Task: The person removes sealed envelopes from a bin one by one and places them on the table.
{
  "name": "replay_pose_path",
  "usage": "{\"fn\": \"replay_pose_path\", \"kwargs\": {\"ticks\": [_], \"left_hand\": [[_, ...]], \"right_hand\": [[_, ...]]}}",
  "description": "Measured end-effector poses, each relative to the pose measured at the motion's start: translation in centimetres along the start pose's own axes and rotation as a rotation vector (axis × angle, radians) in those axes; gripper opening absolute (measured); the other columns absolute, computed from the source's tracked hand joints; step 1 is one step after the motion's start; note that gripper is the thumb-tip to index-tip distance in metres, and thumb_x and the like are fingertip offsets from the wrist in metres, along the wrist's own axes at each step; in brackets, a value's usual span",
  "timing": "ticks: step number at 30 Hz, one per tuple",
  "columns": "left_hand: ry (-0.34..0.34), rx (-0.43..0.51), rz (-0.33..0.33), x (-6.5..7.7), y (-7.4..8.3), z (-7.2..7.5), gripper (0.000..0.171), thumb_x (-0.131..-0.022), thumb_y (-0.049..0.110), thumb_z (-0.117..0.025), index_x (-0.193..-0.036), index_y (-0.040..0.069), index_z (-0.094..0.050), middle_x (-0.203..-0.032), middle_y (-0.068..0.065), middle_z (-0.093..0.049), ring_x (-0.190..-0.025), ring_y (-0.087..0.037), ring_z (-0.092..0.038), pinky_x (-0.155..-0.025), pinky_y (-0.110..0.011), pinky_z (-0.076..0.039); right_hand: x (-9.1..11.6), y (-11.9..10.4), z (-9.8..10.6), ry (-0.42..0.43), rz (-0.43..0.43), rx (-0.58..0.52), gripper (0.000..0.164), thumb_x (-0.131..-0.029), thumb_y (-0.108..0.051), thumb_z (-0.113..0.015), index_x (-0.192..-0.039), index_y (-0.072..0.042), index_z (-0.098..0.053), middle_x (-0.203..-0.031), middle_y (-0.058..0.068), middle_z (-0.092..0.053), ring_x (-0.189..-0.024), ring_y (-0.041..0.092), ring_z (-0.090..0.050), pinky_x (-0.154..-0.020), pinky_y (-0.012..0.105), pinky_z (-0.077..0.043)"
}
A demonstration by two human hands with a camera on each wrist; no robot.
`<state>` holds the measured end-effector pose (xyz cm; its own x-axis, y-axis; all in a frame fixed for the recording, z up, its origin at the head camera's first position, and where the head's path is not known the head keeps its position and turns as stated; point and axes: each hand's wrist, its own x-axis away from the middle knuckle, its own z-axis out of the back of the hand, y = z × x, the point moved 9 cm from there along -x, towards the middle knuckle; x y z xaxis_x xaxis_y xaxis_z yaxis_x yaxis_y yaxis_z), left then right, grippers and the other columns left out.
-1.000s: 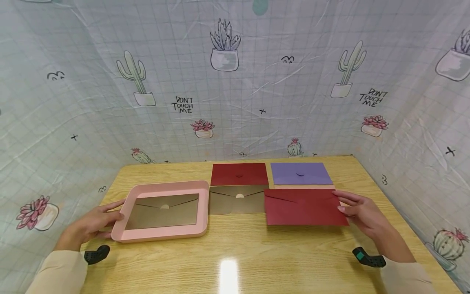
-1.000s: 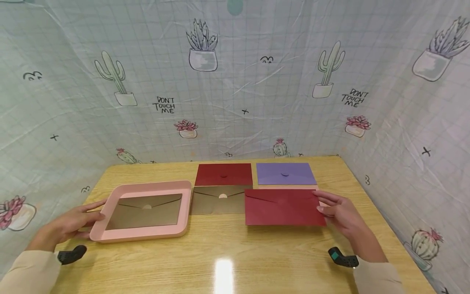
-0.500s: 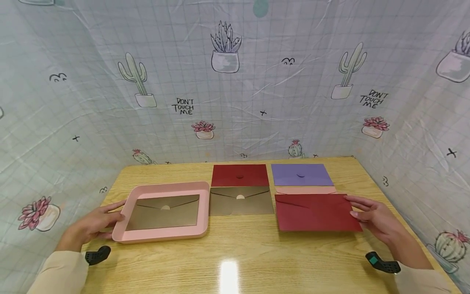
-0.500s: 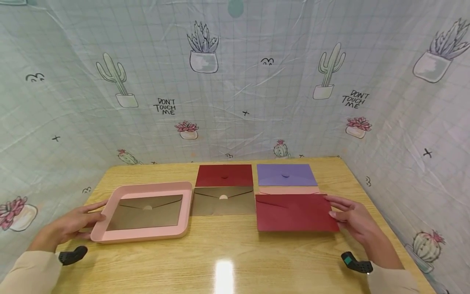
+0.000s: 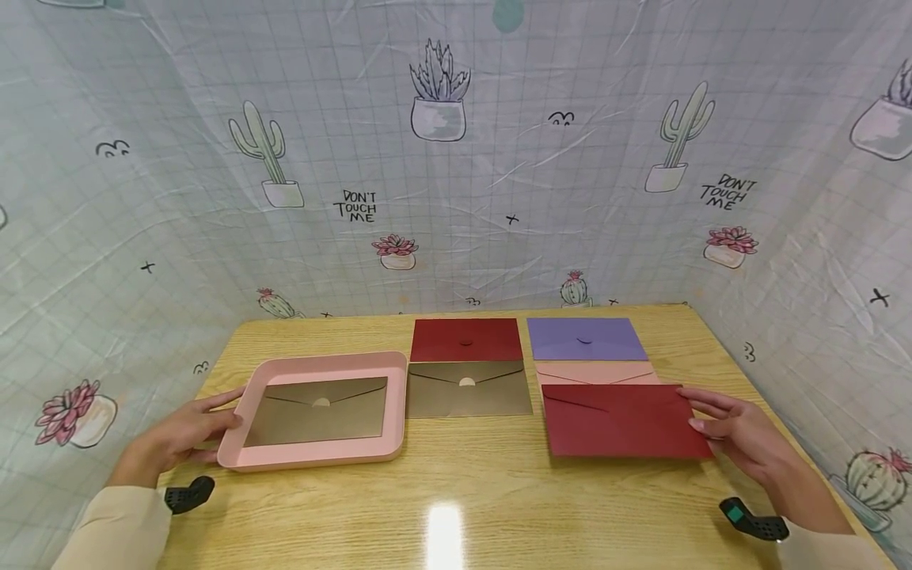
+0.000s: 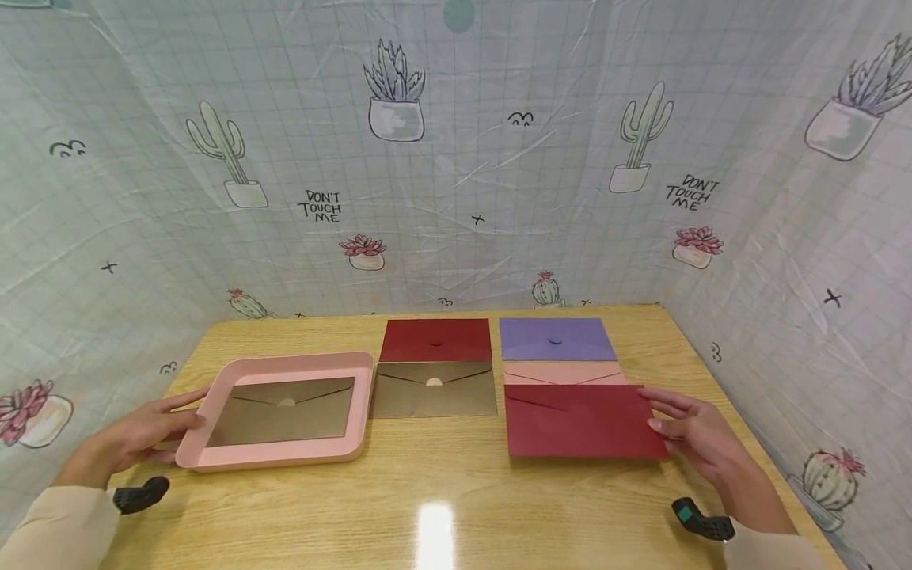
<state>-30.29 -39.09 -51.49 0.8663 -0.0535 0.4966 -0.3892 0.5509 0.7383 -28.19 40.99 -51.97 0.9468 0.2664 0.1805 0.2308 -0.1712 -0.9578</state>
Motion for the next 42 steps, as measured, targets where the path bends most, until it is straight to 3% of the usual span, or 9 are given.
{"fn": "replay_pose_path", "kwargs": {"ticks": [4,10,16,22,30,42], "left_hand": [[-0.003,0.002,0.0,0.0,-0.1,0.0,0.081,-0.106,0.027,-0.058,-0.166,0.009,-0.008,-0.147,-0.031,-0.054,-0.106,-0.014,-0.067,-0.078,-0.039,-0.063],[-0.004,0.009,0.002,-0.1,-0.2,0.0,0.08,-0.107,0.027,-0.058,-0.167,0.009,-0.009,-0.145,-0.03,-0.056,-0.106,-0.014,-0.068,-0.078,-0.039,-0.063],[-0.002,0.005,0.005,-0.2,-0.3,0.0,0.082,-0.105,0.028,-0.059,-0.167,0.009,-0.008,-0.147,-0.032,-0.054,-0.106,-0.016,-0.067,-0.079,-0.039,-0.063],[-0.005,0.021,0.013,-0.1,-0.3,0.0,0.083,-0.104,0.028,-0.061,-0.167,0.01,-0.009,-0.147,-0.028,-0.055,-0.107,-0.015,-0.067,-0.08,-0.039,-0.062],[-0.017,0.022,0.008,0.0,-0.2,0.0,0.083,-0.105,0.029,-0.06,-0.167,0.01,-0.007,-0.148,-0.029,-0.054,-0.108,-0.014,-0.067,-0.08,-0.04,-0.062],[-0.011,0.008,0.003,0.0,-0.3,0.0,0.083,-0.105,0.03,-0.059,-0.167,0.01,-0.007,-0.152,-0.034,-0.048,-0.11,-0.016,-0.067,-0.081,-0.039,-0.063]], "right_hand": [[0.3,0.4,0.3,0.009,-0.009,0.009,0.055,-0.101,0.011,-0.053,-0.124,-0.032,-0.077,-0.119,-0.023,-0.072,-0.104,-0.001,-0.07,-0.081,0.024,-0.062],[0.7,1.1,0.4,0.012,-0.043,0.028,0.054,-0.101,0.009,-0.054,-0.122,-0.035,-0.077,-0.118,-0.024,-0.072,-0.095,0.001,-0.071,-0.068,0.021,-0.057],[1.0,1.7,0.6,0.013,-0.068,0.029,0.054,-0.102,0.008,-0.053,-0.122,-0.036,-0.076,-0.118,-0.026,-0.071,-0.102,-0.001,-0.07,-0.074,0.023,-0.06],[1.4,2.3,1.1,0.035,-0.101,0.086,0.053,-0.103,0.005,-0.054,-0.12,-0.04,-0.076,-0.116,-0.029,-0.07,-0.098,-0.001,-0.068,-0.067,0.023,-0.055],[1.8,2.6,0.6,-0.052,-0.098,0.036,0.055,-0.105,0.005,-0.049,-0.122,-0.04,-0.075,-0.119,-0.026,-0.072,-0.102,0.004,-0.074,-0.08,0.029,-0.063],[2.1,3.0,0.4,-0.09,-0.108,0.014,0.056,-0.106,0.006,-0.048,-0.123,-0.04,-0.075,-0.12,-0.025,-0.072,-0.105,0.005,-0.074,-0.082,0.03,-0.064]]}}
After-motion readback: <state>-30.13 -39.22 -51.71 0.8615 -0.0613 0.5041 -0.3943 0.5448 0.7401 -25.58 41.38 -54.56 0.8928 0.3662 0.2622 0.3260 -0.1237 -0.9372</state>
